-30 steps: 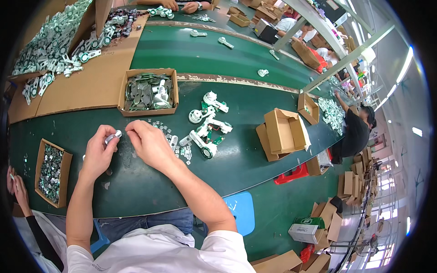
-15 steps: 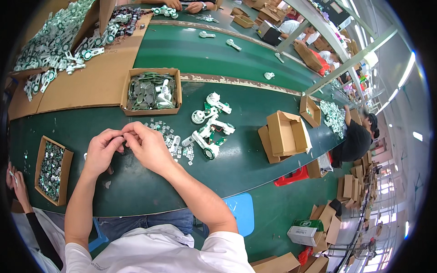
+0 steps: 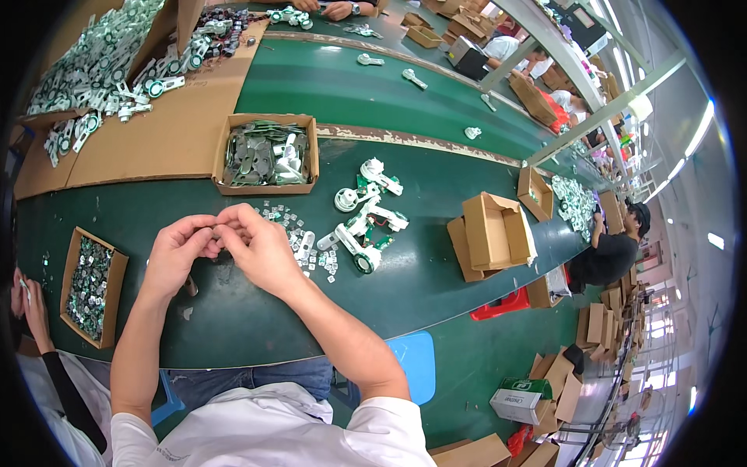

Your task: Assembling small electronic components by hand on an industrial assembly line.

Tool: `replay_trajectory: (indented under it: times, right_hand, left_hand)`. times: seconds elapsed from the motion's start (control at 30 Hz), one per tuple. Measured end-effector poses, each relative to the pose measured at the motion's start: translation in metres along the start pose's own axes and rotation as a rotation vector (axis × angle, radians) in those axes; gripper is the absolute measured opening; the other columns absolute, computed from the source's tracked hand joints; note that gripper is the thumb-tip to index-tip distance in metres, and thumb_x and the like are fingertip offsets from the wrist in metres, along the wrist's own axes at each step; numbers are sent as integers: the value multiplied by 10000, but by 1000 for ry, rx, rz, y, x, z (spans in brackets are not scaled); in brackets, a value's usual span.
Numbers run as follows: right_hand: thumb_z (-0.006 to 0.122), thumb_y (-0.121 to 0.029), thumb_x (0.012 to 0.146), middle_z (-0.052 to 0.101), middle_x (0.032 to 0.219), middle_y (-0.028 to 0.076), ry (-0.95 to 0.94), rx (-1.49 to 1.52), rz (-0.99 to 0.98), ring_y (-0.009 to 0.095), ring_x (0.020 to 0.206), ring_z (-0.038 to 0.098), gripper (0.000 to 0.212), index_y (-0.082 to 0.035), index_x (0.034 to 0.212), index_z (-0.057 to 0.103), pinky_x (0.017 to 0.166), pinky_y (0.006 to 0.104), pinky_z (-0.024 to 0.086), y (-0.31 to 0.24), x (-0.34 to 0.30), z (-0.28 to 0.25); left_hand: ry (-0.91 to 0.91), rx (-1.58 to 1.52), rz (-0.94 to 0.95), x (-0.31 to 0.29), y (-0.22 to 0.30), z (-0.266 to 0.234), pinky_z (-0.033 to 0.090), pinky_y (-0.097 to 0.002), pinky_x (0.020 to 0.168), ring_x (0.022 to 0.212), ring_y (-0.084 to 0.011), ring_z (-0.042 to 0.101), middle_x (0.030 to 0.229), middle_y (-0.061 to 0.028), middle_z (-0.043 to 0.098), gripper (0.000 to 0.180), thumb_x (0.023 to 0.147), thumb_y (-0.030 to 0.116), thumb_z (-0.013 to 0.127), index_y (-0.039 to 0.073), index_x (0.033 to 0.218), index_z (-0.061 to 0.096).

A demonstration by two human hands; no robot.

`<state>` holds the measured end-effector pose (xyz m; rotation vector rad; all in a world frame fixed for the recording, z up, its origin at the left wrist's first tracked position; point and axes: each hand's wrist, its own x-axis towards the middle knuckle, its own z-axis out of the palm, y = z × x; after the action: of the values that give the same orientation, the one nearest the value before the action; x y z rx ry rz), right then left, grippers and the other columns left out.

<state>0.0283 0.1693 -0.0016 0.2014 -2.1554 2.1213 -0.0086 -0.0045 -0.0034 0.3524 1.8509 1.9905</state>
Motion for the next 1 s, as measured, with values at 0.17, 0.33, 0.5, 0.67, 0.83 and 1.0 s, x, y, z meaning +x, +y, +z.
replay_trajectory:
  times: [0.17, 0.33, 0.5, 0.67, 0.83, 1.0]
  right_hand:
    - [560, -51, 928, 685, 916, 108, 37, -2, -7, 133, 797, 674, 138, 19, 1047, 568, 715, 256, 539, 1, 1, -3]
    - [537, -33, 936, 685, 926, 99, 15, 62, 17, 132, 830, 677, 159, 18, 1083, 568, 732, 258, 545, 0, 3, 0]
    - [525, -33, 952, 657, 991, 99, 0, 66, 102, 130, 875, 653, 178, 12, 1123, 550, 767, 259, 539, -3, 3, -3]
    - [523, -37, 949, 663, 977, 107, 22, 78, 97, 130, 861, 659, 156, 19, 1093, 543, 752, 256, 537, -2, 2, -5]
    - [517, -16, 945, 654, 995, 98, 17, 83, 124, 132, 887, 652, 152, 17, 1093, 530, 788, 256, 542, -3, 3, -3]
    - [535, -25, 939, 650, 987, 91, 16, 84, 96, 133, 913, 652, 146, 15, 1080, 538, 801, 257, 546, 1, 4, -2]
  left_hand:
    - [37, -62, -60, -2, 9, 7, 550, -265, 795, 834, -114, 644, 950, -77, 657, 265, 961, 50, 477, -25, 1187, 593]
    - [73, -46, -46, -1, 7, 3, 552, -268, 813, 839, -121, 649, 967, -81, 658, 283, 960, 42, 466, -29, 1208, 582]
    - [90, -69, -60, -2, 9, 1, 553, -270, 817, 852, -134, 657, 977, -86, 658, 296, 957, 37, 467, -24, 1229, 569]
    - [111, -65, -38, -2, 13, 7, 548, -254, 806, 853, -126, 655, 959, -71, 648, 265, 956, 42, 471, -20, 1189, 580]
    - [103, -64, -23, -2, 12, 6, 548, -256, 809, 865, -131, 653, 1004, -89, 642, 240, 958, 36, 468, -24, 1158, 586]
    - [115, -61, -23, -1, 10, 4, 552, -257, 800, 852, -133, 653, 1015, -101, 647, 225, 959, 28, 473, -31, 1137, 597]
